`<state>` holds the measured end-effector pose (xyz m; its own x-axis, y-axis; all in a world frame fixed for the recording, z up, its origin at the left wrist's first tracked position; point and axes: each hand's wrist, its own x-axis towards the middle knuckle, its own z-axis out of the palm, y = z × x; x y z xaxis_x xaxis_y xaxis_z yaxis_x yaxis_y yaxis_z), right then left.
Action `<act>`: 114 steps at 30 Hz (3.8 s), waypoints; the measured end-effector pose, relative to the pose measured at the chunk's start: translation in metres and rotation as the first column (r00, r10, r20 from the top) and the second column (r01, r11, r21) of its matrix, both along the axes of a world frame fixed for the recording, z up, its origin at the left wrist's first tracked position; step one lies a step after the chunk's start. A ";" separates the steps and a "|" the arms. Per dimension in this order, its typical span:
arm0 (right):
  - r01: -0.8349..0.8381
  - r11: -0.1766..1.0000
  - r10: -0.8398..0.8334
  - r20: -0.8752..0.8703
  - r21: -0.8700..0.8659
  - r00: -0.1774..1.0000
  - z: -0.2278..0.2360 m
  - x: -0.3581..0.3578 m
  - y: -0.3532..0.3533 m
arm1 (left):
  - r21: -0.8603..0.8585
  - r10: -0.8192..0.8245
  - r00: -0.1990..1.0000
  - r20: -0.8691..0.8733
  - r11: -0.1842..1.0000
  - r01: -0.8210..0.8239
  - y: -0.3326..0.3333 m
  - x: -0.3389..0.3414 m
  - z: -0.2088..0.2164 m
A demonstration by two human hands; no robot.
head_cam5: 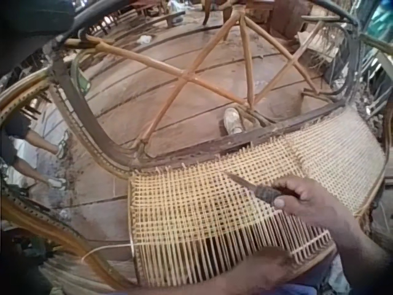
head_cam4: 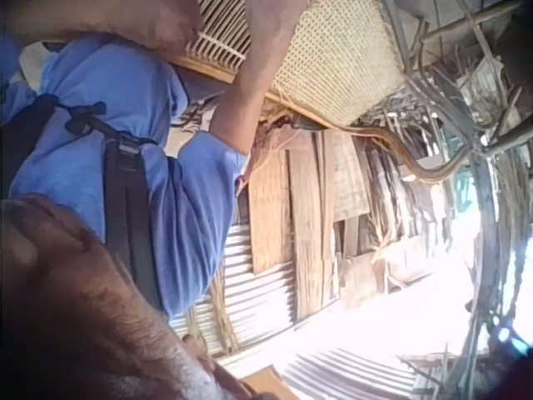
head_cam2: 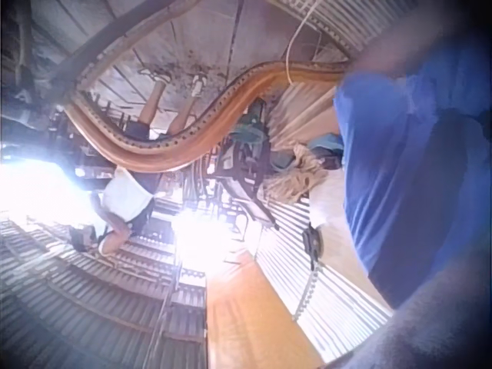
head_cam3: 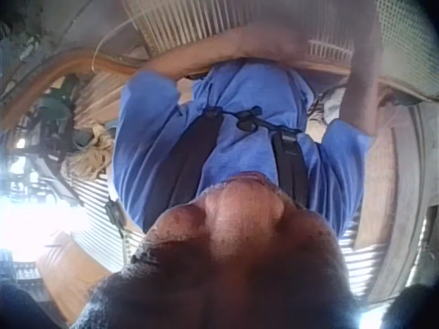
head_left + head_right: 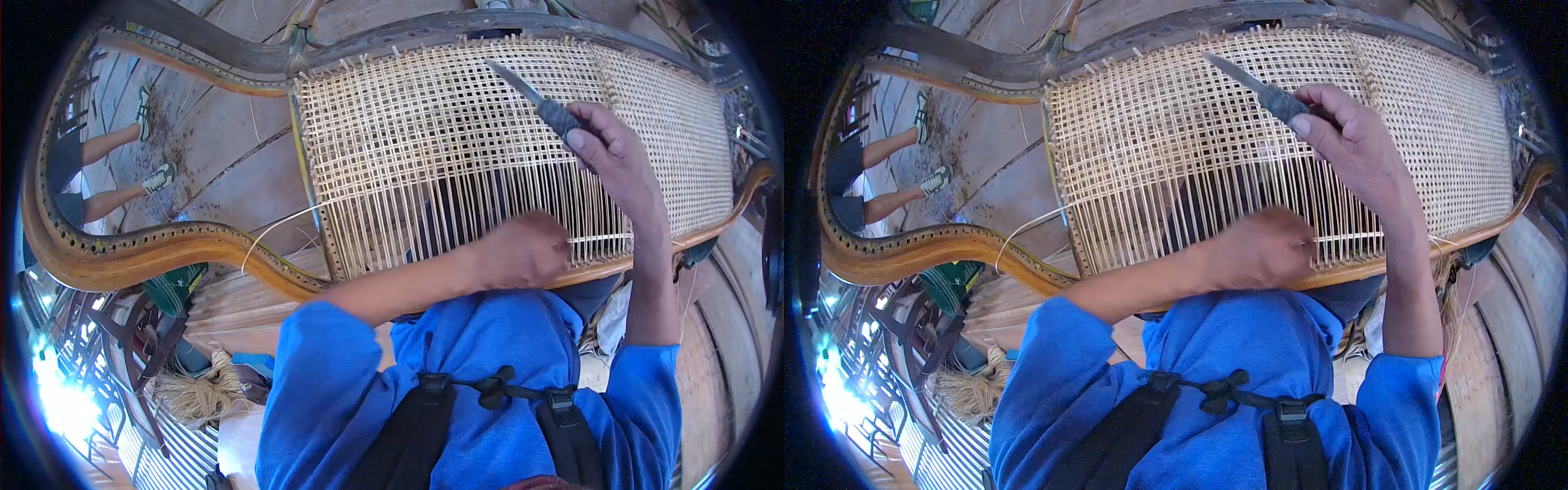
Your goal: Repairing or weaving a rattan/wicker chair seat using strips of material and a knife.
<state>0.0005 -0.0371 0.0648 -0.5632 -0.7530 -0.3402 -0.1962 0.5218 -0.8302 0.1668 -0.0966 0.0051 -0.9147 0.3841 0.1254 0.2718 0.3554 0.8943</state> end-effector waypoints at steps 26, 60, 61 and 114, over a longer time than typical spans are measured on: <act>-0.409 0.798 0.480 -0.058 0.443 0.875 -0.001 0.023 0.024 | -0.500 0.671 0.741 -0.006 0.640 -0.584 -0.047 0.054 0.005; -0.700 0.620 0.715 0.111 0.355 0.690 0.009 0.044 -0.017 | -0.356 0.552 0.806 0.215 0.813 -0.461 -0.017 0.128 0.057; -0.770 0.494 0.799 0.138 0.403 0.585 0.010 0.044 -0.028 | -0.362 0.540 0.816 0.207 0.817 -0.449 -0.017 0.137 0.059; -0.215 0.968 0.216 0.009 0.127 0.976 -0.044 0.100 0.012 | -0.833 0.838 0.533 -0.119 0.208 -0.512 -0.048 0.058 -0.029</act>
<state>0.1003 -0.0252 0.0206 -0.3942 -0.8078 -0.4382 -0.3197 0.5676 -0.7587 0.2246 -0.1448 -0.0239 -0.7685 -0.6235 -0.1440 -0.6397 0.7530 0.1542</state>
